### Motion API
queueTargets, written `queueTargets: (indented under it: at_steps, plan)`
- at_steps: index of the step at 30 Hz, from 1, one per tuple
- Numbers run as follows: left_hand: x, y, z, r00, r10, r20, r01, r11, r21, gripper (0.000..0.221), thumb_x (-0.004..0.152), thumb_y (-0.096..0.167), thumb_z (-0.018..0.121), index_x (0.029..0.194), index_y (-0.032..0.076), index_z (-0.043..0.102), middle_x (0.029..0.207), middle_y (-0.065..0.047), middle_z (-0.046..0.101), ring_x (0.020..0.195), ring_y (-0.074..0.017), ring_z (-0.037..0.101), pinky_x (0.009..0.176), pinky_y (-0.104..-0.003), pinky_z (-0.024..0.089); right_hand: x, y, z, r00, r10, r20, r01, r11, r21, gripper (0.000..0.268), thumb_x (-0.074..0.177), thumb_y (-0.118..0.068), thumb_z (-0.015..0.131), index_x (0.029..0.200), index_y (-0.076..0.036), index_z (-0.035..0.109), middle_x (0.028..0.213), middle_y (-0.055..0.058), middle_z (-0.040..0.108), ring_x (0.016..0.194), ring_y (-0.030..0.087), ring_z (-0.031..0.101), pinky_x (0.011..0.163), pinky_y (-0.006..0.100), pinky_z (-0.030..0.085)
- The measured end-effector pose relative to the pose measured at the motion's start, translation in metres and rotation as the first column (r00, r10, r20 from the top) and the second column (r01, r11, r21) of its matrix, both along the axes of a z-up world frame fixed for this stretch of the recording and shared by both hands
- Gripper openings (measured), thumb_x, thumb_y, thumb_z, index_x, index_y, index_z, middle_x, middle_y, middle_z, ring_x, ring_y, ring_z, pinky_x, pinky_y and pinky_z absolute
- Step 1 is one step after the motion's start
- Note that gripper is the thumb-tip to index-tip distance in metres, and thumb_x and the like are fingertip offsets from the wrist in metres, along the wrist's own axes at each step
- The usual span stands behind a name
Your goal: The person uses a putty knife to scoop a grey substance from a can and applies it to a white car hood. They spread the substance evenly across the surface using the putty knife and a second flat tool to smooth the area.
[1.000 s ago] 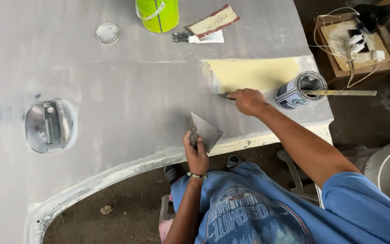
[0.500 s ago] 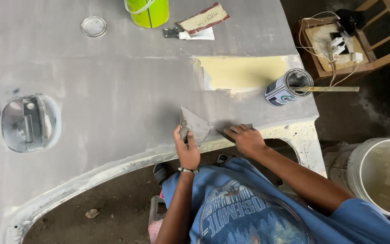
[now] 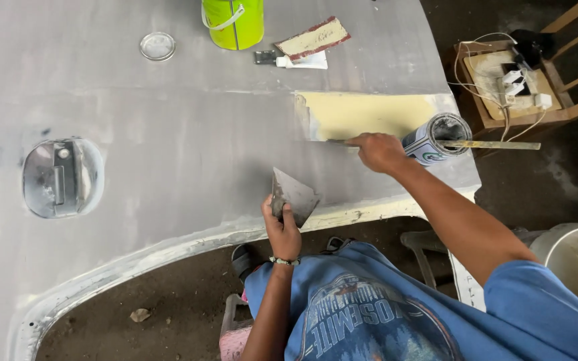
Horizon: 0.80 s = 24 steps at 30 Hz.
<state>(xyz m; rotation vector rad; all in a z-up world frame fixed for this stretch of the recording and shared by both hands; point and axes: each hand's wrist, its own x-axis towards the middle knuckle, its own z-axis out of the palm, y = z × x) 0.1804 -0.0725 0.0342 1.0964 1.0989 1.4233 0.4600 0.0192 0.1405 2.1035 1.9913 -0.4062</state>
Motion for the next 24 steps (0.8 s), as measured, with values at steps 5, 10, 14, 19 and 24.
queueTargets:
  at_steps: [5, 10, 14, 19, 24]
  plan:
    - [0.000, -0.002, -0.004, 1.000, 0.016, 0.007, -0.016, 1.000, -0.004, 0.037, 0.105, 0.006, 0.054, 0.141, 0.000, 0.046, 0.122, -0.010, 0.058, 0.108, -0.0165, 0.056, 0.096, -0.030, 0.047, 0.004, 0.022, -0.009, 1.000, -0.014, 0.007, 0.015, 0.998, -0.061, 0.051, 0.094, -0.008, 0.048, 0.137, -0.028, 0.066, 0.141, 0.005, 0.063, 0.124, 0.029, 0.061, 0.106, 0.044, 0.048]
    - [0.001, -0.003, -0.003, 1.000, 0.011, -0.028, -0.011, 1.000, 0.009, 0.036, 0.105, 0.004, 0.054, 0.140, 0.000, 0.047, 0.126, -0.011, 0.056, 0.111, -0.0173, 0.055, 0.099, -0.030, 0.047, 0.000, 0.017, -0.011, 0.999, -0.031, -0.025, 0.028, 0.995, -0.094, 0.055, 0.091, -0.007, 0.046, 0.138, -0.029, 0.064, 0.146, 0.003, 0.058, 0.129, 0.027, 0.057, 0.106, 0.044, 0.047]
    - [0.006, -0.002, -0.005, 0.999, -0.036, 0.013, 0.036, 0.999, -0.026, 0.037, 0.105, 0.006, 0.054, 0.141, 0.001, 0.046, 0.126, -0.011, 0.057, 0.112, -0.0169, 0.056, 0.099, -0.030, 0.047, -0.005, -0.002, -0.021, 0.998, -0.068, 0.011, 0.068, 0.981, -0.183, 0.059, 0.097, -0.003, 0.041, 0.145, -0.033, 0.058, 0.153, 0.004, 0.052, 0.135, 0.028, 0.055, 0.105, 0.040, 0.050]
    - [0.009, 0.002, 0.003, 0.999, -0.045, -0.022, 0.045, 0.999, -0.015, 0.039, 0.105, 0.007, 0.055, 0.143, 0.000, 0.045, 0.125, -0.011, 0.058, 0.112, -0.0177, 0.057, 0.100, -0.030, 0.046, -0.021, -0.058, -0.025, 0.996, -0.008, 0.086, 0.026, 0.975, -0.220, 0.057, 0.095, -0.008, 0.047, 0.145, -0.035, 0.050, 0.158, 0.002, 0.040, 0.144, 0.027, 0.041, 0.096, 0.038, 0.055]
    - [0.010, 0.003, 0.001, 0.996, -0.066, 0.055, 0.069, 0.995, -0.069, 0.041, 0.106, 0.013, 0.055, 0.144, 0.000, 0.043, 0.122, -0.010, 0.061, 0.110, -0.0165, 0.058, 0.098, -0.030, 0.048, -0.030, -0.118, -0.040, 0.988, 0.127, 0.090, -0.109, 0.977, -0.182, 0.058, 0.094, -0.007, 0.053, 0.148, -0.026, 0.052, 0.154, 0.002, 0.050, 0.137, 0.025, 0.051, 0.110, 0.042, 0.047]
